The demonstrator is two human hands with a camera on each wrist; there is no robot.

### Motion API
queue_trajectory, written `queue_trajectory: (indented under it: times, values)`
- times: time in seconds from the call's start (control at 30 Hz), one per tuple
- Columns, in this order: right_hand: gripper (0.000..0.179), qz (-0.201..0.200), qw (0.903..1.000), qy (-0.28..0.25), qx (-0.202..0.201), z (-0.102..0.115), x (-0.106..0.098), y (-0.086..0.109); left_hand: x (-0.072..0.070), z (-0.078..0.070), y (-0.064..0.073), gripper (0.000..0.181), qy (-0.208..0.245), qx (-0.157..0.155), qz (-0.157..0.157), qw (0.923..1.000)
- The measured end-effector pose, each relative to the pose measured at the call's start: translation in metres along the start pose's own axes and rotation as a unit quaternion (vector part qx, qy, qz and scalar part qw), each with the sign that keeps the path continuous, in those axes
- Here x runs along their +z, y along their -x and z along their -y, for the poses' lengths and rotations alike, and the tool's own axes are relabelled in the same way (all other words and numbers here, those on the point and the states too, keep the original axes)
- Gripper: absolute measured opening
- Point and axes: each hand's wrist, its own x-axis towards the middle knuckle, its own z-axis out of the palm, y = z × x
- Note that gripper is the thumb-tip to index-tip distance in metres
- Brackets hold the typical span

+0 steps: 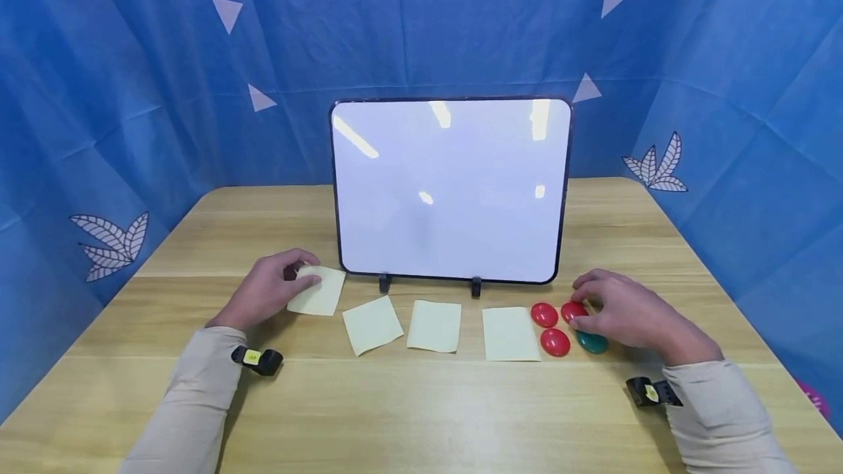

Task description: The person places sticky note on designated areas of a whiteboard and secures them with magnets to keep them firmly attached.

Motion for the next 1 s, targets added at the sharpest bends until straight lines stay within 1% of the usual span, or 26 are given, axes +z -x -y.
queue_trajectory:
  times: [0.17, 0.4, 0.5, 0.63, 0.77, 1.0]
  values:
    - [0.037, 0.001, 1.0, 0.004, 0.005, 0.0011, -0.0009, 0.0004, 0.0022, -0.0008, -0.0009, 0.029, 0.01, 0.009, 0.002, 0.9999]
    - [0.034, -0.005, 1.0, 0.005, 0.0, 0.0006, -0.0018, 0.0013, 0.0007, -0.0045, -0.0004, 0.01, 0.054, 0.011, -0.008, 0.9985]
    - [0.035, -0.005, 1.0, 0.004, -0.002, -0.0003, -0.0021, 0.0014, 0.0003, -0.0051, -0.0003, 0.01, 0.064, 0.013, -0.007, 0.9979]
    - [0.039, -0.004, 1.0, 0.005, -0.002, -0.0013, -0.0021, 0.0012, -0.0007, -0.0035, -0.0004, 0.013, 0.074, -0.001, 0.001, 0.9973]
    - [0.041, -0.004, 0.9999, 0.01, -0.006, -0.001, -0.0017, 0.0009, -0.0025, -0.0008, 0.0007, 0.015, 0.094, -0.015, 0.012, 0.9954]
    - [0.035, -0.004, 0.9999, 0.011, -0.012, 0.0016, 0.0003, 0.0, -0.0075, -0.0023, 0.0052, 0.023, 0.126, -0.035, 0.024, 0.9911]
